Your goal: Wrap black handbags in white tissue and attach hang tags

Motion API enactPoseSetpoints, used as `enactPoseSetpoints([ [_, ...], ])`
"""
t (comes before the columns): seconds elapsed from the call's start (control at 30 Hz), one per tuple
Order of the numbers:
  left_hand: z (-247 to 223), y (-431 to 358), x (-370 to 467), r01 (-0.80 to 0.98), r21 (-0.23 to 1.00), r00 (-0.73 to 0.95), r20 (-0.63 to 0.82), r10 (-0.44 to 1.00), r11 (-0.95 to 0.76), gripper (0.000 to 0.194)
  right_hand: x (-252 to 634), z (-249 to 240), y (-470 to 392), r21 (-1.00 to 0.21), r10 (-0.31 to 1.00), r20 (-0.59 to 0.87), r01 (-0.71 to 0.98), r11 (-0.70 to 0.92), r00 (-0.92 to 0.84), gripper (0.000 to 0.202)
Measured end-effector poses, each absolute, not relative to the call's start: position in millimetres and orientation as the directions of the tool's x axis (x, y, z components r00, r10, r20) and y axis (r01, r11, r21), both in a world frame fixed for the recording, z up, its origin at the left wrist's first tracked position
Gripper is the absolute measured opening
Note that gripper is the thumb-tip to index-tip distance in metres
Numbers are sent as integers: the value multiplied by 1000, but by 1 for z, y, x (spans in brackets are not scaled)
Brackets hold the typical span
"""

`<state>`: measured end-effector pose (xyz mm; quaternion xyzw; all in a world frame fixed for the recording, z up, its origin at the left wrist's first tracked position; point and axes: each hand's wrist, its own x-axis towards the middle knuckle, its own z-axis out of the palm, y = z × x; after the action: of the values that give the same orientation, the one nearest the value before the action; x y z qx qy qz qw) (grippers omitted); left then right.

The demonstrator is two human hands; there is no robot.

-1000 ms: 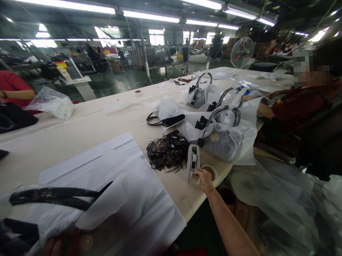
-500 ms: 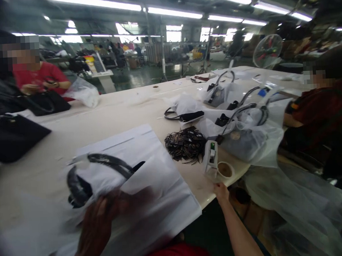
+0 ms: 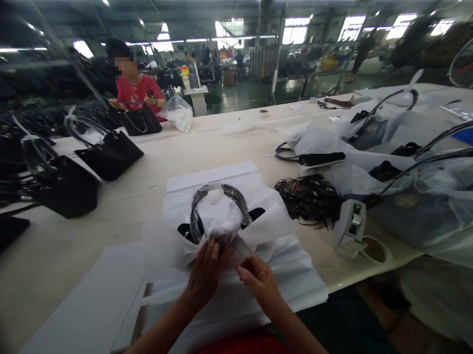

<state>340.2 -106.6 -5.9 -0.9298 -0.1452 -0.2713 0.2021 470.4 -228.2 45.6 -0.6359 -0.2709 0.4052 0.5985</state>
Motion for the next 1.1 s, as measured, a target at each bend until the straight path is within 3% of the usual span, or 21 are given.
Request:
enactPoseSetpoints([
  [0.1, -9, -104, 339, 356, -289, 807, 574, 137, -889, 46, 458, 35, -189, -980, 782, -198, -129, -150, 591, 36],
  [0.3, -7, -103, 336, 337, -291, 811, 573, 119, -895, 44, 461, 23, -163, -924, 641, -194, 81, -373, 742, 39],
  [0.57, -10, -101, 336, 335, -251, 804, 579, 136, -908, 50, 464, 27, -154, -857, 579, -231, 117, -501, 782, 50],
  [0.87, -17, -96, 337, 305, -175, 785, 602, 143, -936, 58, 464, 37, -153, -662, 539, -194, 296, -689, 820, 54],
  [1.1, -12, -93, 336, 282, -174, 807, 575, 135, -943, 47, 468, 11, -175, -757, 573, -306, 171, -631, 761, 44],
])
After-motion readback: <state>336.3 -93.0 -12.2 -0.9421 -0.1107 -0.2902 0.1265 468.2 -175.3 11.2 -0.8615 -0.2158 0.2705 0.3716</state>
